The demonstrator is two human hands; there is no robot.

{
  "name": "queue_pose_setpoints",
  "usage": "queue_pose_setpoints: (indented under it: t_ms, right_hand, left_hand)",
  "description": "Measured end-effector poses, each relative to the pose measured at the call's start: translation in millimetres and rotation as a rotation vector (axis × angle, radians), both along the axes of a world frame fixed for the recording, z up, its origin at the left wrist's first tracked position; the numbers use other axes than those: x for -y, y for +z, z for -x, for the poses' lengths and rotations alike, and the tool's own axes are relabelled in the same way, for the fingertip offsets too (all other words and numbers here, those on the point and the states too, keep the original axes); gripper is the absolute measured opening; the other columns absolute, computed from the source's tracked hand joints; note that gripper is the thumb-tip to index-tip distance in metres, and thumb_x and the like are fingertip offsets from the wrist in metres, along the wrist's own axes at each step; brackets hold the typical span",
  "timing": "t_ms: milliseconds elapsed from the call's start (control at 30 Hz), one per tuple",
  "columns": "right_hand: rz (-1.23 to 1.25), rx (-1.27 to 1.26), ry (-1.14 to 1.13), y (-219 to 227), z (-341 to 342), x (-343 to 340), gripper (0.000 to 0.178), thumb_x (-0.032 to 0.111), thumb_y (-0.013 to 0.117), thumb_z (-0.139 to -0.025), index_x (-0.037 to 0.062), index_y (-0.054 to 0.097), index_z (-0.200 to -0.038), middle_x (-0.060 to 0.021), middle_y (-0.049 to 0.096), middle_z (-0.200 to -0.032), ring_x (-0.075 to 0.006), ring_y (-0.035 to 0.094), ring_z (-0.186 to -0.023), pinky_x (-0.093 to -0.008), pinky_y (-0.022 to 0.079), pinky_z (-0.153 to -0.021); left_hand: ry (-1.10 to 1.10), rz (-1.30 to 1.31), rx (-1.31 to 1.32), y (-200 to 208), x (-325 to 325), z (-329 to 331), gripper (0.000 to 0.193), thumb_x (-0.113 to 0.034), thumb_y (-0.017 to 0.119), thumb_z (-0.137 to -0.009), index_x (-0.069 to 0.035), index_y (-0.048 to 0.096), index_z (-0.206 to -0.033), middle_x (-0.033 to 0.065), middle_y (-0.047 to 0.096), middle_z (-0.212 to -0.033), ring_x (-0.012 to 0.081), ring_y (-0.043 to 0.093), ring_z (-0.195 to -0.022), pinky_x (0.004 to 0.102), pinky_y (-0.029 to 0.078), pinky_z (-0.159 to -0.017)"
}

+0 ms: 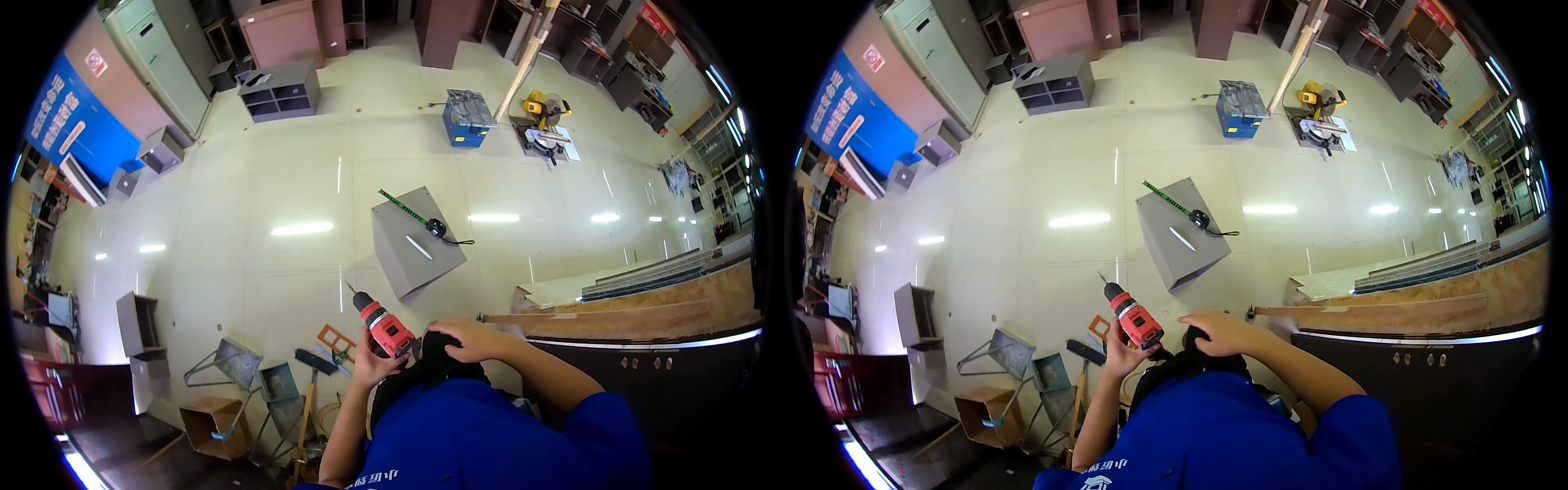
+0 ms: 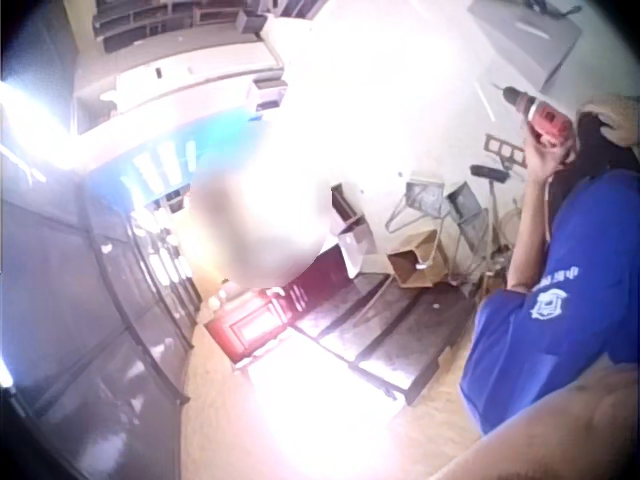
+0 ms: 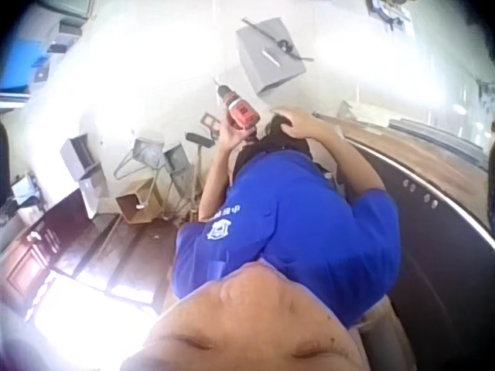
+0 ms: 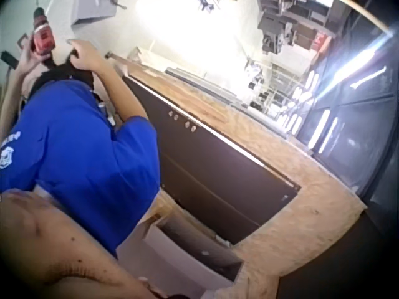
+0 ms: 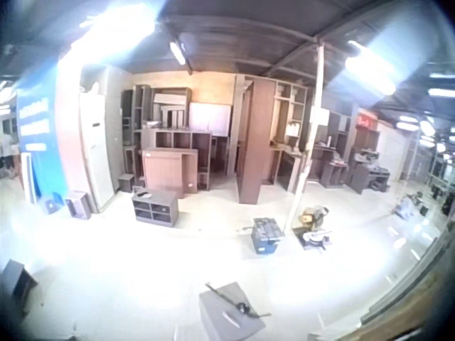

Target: The person uses a cordless drill to attach metal brackets to a wooden cabinet door. They measure the placement of the brackets with a tape measure and mark the spots with a pen before drilling. Finally, they lift a separate cabinet box and fit it onto the door assembly.

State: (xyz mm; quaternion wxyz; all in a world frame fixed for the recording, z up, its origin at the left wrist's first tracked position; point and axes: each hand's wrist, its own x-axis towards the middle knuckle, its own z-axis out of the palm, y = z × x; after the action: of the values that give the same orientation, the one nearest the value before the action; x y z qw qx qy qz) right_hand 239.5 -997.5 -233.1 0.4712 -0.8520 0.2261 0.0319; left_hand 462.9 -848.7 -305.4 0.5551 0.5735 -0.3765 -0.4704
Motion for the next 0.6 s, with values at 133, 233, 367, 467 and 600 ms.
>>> queue_pose_setpoints:
  t_ms: [133,233,367,467,600]
  right_hand:
    - [-0.188,-0.112,-0.248,-11,33,31,0.051,0.012,0.062,-0.083,0.0037,0.054,-0.132,-0.0189,0.064,-0.120,-0.0293,0.065,-0.107,-0.0386,0.053,-0.088]
    - [-0.116,-0.061,-0.322,-54,42,78,0.055,0.015,0.068,-0.081,0.0040,0.054,-0.133,-0.0170,0.066,-0.117,-0.0292,0.067,-0.103,-0.0389,0.053,-0.088]
    - [0.317,0.089,-0.498,-131,3,164,0.063,0.020,0.077,-0.075,0.0014,0.053,-0.130,-0.0182,0.065,-0.116,-0.0361,0.064,-0.105,-0.0419,0.052,-0.091]
    - [0.519,-0.153,-0.580,-176,-43,227,0.069,0.028,0.080,-0.071,0.0007,0.052,-0.128,-0.0205,0.059,-0.122,-0.0401,0.061,-0.107,-0.0443,0.052,-0.090]
    - [0.319,-0.432,-0.540,-259,-70,290,0.064,0.031,0.079,-0.071,0.0002,0.055,-0.121,-0.0223,0.057,-0.123,-0.0409,0.061,-0.105,-0.0463,0.053,-0.086]
  left_hand:
    - [0.018,-0.071,-0.113,-28,30,-25,0.084,-0.006,0.088,-0.069,-0.005,0.036,-0.134,0.0075,0.057,-0.119,0.0202,0.060,-0.110,0.0376,0.049,-0.097]
    - [0.081,-0.099,-0.203,-45,65,-31,0.068,-0.005,0.083,-0.075,-0.003,0.038,-0.126,0.0089,0.058,-0.112,0.0190,0.061,-0.102,0.0341,0.051,-0.090]
    - [0.177,-0.279,-0.258,-66,100,-25,0.055,-0.004,0.077,-0.080,-0.005,0.042,-0.122,0.0061,0.059,-0.103,0.0145,0.060,-0.089,0.0303,0.050,-0.079]
    - [0.318,-0.324,-0.352,-81,109,-12,0.049,0.000,0.073,-0.082,-0.005,0.043,-0.120,0.0053,0.061,-0.098,0.0136,0.061,-0.085,0.0291,0.051,-0.075]
    - [0.563,-0.361,-0.349,-63,113,18,0.045,0.000,0.071,-0.083,-0.005,0.043,-0.118,0.0063,0.062,-0.092,0.0157,0.062,-0.081,0.0296,0.051,-0.073]
